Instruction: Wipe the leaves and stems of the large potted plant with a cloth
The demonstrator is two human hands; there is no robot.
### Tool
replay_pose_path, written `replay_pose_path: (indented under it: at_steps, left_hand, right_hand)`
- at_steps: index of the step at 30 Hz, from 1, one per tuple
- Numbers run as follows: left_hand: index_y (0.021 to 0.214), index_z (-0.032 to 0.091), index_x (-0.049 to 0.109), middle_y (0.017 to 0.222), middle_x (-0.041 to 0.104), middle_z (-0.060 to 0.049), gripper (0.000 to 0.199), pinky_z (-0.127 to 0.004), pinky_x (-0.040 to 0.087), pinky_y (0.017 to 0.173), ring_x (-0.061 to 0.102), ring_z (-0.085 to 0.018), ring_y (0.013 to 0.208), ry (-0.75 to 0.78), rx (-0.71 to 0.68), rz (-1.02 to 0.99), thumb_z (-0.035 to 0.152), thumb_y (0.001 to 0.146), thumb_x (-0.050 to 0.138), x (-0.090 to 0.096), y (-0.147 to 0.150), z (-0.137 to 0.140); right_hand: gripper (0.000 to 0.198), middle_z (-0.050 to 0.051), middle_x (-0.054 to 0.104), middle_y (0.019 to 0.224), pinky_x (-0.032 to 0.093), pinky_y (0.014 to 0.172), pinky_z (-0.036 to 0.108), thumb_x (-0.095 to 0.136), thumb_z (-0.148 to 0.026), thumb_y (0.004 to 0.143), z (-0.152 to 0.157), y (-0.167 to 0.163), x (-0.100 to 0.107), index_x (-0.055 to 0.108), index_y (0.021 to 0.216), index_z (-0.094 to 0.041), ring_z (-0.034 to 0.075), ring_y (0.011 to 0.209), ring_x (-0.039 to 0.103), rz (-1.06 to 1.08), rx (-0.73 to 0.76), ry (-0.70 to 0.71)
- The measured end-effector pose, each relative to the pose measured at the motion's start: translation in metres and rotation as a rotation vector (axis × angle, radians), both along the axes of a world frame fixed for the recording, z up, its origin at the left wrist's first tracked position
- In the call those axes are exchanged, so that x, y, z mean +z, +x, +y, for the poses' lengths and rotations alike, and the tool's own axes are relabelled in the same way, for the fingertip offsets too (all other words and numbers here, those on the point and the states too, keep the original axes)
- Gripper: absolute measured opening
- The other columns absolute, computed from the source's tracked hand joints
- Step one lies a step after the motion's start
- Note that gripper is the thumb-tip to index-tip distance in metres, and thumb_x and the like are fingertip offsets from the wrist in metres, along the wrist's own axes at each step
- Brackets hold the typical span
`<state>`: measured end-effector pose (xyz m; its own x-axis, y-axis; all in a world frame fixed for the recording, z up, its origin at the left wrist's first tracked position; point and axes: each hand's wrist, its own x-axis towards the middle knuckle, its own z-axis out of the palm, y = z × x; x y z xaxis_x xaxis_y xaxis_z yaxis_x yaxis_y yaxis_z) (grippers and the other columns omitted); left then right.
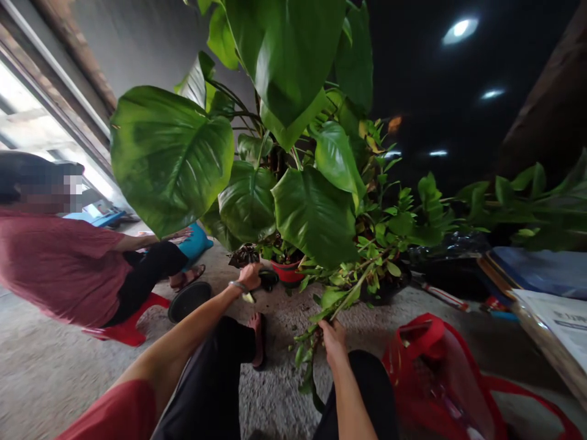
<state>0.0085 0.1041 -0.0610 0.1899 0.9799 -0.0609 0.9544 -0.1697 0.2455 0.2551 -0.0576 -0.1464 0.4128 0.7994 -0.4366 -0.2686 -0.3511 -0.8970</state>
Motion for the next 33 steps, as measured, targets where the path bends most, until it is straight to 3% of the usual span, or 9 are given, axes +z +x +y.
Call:
replay_pose_path:
  at_steps: [3,6,11,14,19,22,26,29,33]
  left_hand:
    - [0.089,0.021,0.072,0.095,0.073,-0.005,0.043,-0.027,0.052,0.082,0.067,-0.023,0.096,-0.070,-0.167,-0.064,0.003,0.052,0.057,-0.013,-0.006,-0.032]
    - [0.088,0.018,0.072,0.096,0.072,-0.006,0.041,-0.029,0.052,0.086,0.065,-0.022,0.095,0.065,-0.273,-0.222,0.004,0.054,0.055,0.011,-0.013,-0.038]
    - [0.095,0.015,0.069,0.099,0.069,-0.008,0.038,-0.032,0.051,0.088,0.062,-0.023,0.098,0.441,-0.009,-0.295,0.007,0.060,0.056,0.055,-0.012,0.006]
    - [0.091,0.015,0.068,0.098,0.070,-0.009,0.033,-0.031,0.050,0.085,0.063,-0.024,0.099,0.316,0.132,-0.156,0.005,0.063,0.056,0.036,-0.007,0.010]
    - [0.086,0.017,0.067,0.087,0.069,-0.004,0.033,-0.026,0.047,0.074,0.064,-0.019,0.084,0.153,-0.031,-0.249,0.003,0.058,0.057,0.007,0.005,-0.035]
    - [0.083,0.017,0.065,0.083,0.066,-0.003,0.027,-0.026,0.046,0.074,0.061,-0.018,0.081,0.359,-0.130,-0.373,0.007,0.059,0.058,0.038,0.026,-0.038]
    - [0.094,0.018,0.066,0.089,0.068,-0.004,0.033,-0.030,0.049,0.080,0.062,-0.021,0.088,0.510,-0.060,-0.412,0.009,0.063,0.060,0.076,0.074,-0.002]
    - [0.102,0.017,0.067,0.104,0.070,-0.009,0.039,-0.033,0.050,0.087,0.063,-0.025,0.102,0.363,-0.067,-0.289,0.008,0.065,0.063,0.056,0.108,0.007]
    - [0.104,0.021,0.069,0.113,0.069,-0.009,0.047,-0.032,0.052,0.088,0.064,-0.026,0.108,-0.093,-0.314,0.004,0.004,0.061,0.064,-0.010,0.110,-0.035]
  right_hand:
    - [0.012,-0.002,0.059,0.050,0.038,0.050,0.028,0.064,-0.033,0.050,-0.002,0.003,0.003,0.063,0.057,-0.023,0.016,0.052,0.052,-0.043,-0.028,-0.002]
    - [0.011,-0.002,0.060,0.051,0.040,0.051,0.028,0.063,-0.033,0.051,-0.002,0.004,0.003,0.063,0.056,-0.023,0.017,0.053,0.053,-0.054,-0.024,-0.012]
    - [0.014,-0.002,0.059,0.050,0.041,0.049,0.028,0.062,-0.034,0.052,0.001,0.001,0.002,0.063,0.059,-0.022,0.017,0.050,0.054,-0.043,-0.012,-0.034]
    - [0.015,-0.002,0.058,0.047,0.039,0.046,0.027,0.062,-0.034,0.053,0.001,0.000,0.001,0.062,0.060,-0.021,0.017,0.048,0.053,-0.041,-0.021,-0.046]
    - [0.016,-0.002,0.059,0.047,0.039,0.045,0.026,0.065,-0.034,0.052,0.001,0.004,-0.006,0.062,0.060,-0.021,0.016,0.048,0.054,-0.037,-0.026,-0.049]
    - [0.018,-0.003,0.059,0.046,0.037,0.043,0.026,0.065,-0.035,0.051,0.002,0.004,-0.009,0.063,0.063,-0.021,0.016,0.046,0.054,-0.032,-0.015,-0.062]
    - [0.019,-0.003,0.057,0.045,0.034,0.039,0.024,0.063,-0.035,0.051,0.005,-0.001,-0.008,0.063,0.064,-0.021,0.015,0.042,0.051,-0.018,-0.011,-0.084]
    - [0.019,-0.003,0.056,0.044,0.032,0.039,0.024,0.061,-0.035,0.051,0.005,-0.004,-0.004,0.062,0.063,-0.021,0.015,0.042,0.050,0.001,-0.017,-0.085]
    - [0.017,-0.003,0.057,0.045,0.034,0.041,0.025,0.062,-0.035,0.052,0.001,0.000,0.002,0.060,0.061,-0.021,0.016,0.044,0.052,0.010,-0.028,-0.062]
